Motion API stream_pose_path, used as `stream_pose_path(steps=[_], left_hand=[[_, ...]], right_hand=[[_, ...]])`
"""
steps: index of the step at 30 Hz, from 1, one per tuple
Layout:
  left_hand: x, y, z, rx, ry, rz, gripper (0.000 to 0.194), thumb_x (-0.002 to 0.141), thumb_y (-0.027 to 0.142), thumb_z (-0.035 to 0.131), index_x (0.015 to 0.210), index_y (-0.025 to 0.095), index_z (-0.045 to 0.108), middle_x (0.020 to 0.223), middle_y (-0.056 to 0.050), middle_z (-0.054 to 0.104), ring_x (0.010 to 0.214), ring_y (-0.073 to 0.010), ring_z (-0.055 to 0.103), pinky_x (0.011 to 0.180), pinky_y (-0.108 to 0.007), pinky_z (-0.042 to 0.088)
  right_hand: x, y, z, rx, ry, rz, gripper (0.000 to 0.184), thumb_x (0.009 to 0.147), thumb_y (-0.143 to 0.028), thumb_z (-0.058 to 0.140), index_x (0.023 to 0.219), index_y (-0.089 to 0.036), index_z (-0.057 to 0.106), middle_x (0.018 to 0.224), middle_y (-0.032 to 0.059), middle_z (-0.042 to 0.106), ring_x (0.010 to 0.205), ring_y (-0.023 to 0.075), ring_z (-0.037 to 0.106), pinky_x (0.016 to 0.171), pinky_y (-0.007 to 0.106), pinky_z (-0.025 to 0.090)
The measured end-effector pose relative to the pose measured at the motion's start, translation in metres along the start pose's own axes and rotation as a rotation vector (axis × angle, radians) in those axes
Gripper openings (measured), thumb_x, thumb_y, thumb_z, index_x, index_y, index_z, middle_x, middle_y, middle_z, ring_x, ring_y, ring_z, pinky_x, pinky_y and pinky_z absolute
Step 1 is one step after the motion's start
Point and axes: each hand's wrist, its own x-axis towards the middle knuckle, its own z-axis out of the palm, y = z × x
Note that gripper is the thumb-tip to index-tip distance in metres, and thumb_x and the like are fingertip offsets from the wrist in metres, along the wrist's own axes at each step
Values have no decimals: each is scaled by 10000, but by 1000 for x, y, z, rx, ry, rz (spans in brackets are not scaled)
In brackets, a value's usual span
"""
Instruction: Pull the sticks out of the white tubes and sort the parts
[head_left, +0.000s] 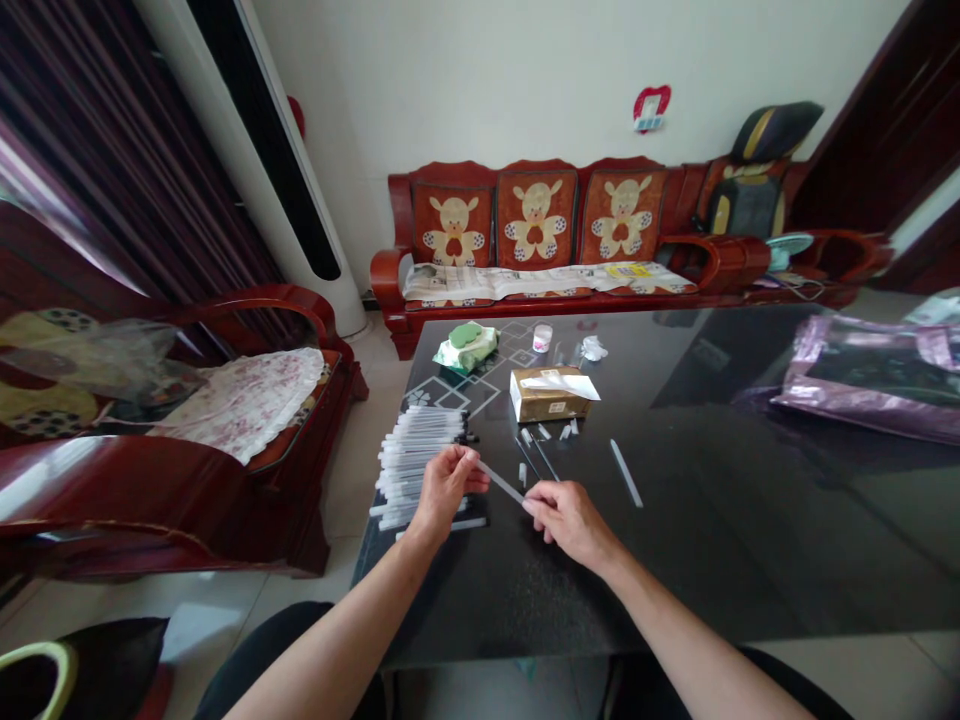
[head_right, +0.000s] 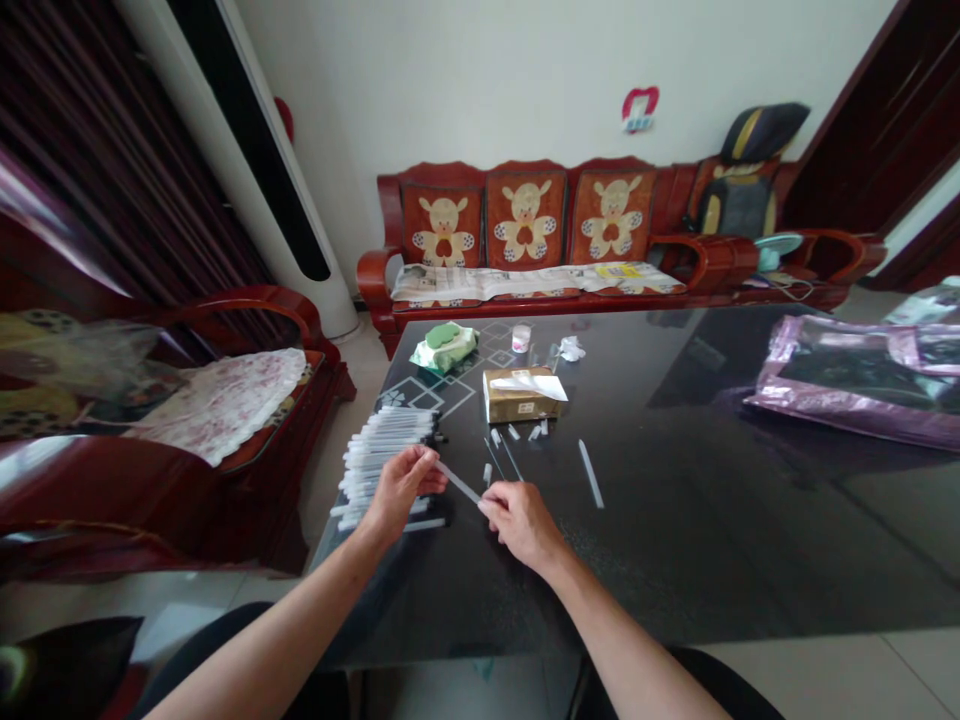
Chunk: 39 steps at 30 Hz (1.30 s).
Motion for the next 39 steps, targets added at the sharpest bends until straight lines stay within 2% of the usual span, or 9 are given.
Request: stream_pose_path(steps=[5, 10, 15, 22, 27, 31, 34, 36, 39], left_hand=[[8, 12, -16, 157, -43, 107, 402, 756, 436, 621, 1006, 124, 579, 770, -64, 669, 631, -159, 648, 605, -286, 540], [7, 28, -39, 726, -31, 216, 201, 794, 314, 560, 891, 167, 657, 585, 0, 613, 499, -132, 577, 501, -224, 453], [-5, 35, -42, 1052, -212, 362, 143, 778, 200, 552, 784, 188, 694, 674, -13, 660, 607, -135, 590, 591, -216, 414], [-16, 29, -34, 1286, -534, 304, 91, 733, 169, 615, 750, 197, 700, 734, -18, 677, 687, -151, 601, 643, -218, 400], [-23, 20, -27, 1502, -529, 251, 82, 693, 251, 697, 753, 199, 679, 749, -38, 663, 695, -184, 599, 609, -242, 390], [-22, 19, -24, 1540, -516, 262, 51, 723, 236, 666, 748, 194, 653, 750, -41, 657, 718, -192, 604, 614, -246, 382], [-23, 26, -21, 1438, -499, 302, 61, 770, 246, 625, 797, 192, 629, 773, -30, 657, 736, -177, 604, 644, -239, 382], [-26, 32, -16, 1333, -501, 343, 76, 811, 254, 583, 850, 194, 609, 775, -17, 650, 738, -160, 599, 662, -230, 382], [-33, 38, -6, 1217, -536, 401, 97, 846, 255, 539, 898, 194, 593, 785, -9, 634, 732, -143, 585, 667, -220, 382]], right_hand=[[6, 10, -35, -153, 121, 102, 281, 827, -384, 458, 740, -168, 616, 583, 21, 622, 428, 108, 547, 427, 199, 391], [7, 32, -105, -816, 420, 436, 253, 781, -342, 493, 708, -173, 666, 788, 138, 688, 722, 242, 657, 559, 278, 430], [2, 52, -136, -921, 320, 693, 260, 733, -275, 505, 833, -139, 703, 927, 204, 676, 814, 304, 657, 599, 340, 449], [2, 60, -128, -923, 172, 666, 243, 709, -210, 504, 844, -147, 697, 865, 178, 688, 770, 272, 664, 588, 319, 438], [3, 49, -121, -978, 251, 601, 254, 772, -303, 482, 779, -158, 689, 879, 183, 686, 769, 287, 660, 572, 327, 420], [3, 33, -105, -952, 399, 384, 321, 836, -384, 422, 792, -185, 670, 783, 138, 689, 712, 260, 652, 558, 308, 410], [2, 20, -81, -664, 364, 179, 320, 846, -405, 431, 743, -185, 639, 671, 80, 670, 599, 181, 627, 536, 256, 420], [2, 12, -60, -323, 182, 116, 385, 864, -458, 397, 717, -170, 608, 601, 42, 643, 454, 119, 566, 459, 217, 410], [1, 5, -28, 43, -54, 174, 461, 854, -548, 376, 767, -148, 589, 563, 25, 619, 369, 103, 524, 323, 182, 335]])
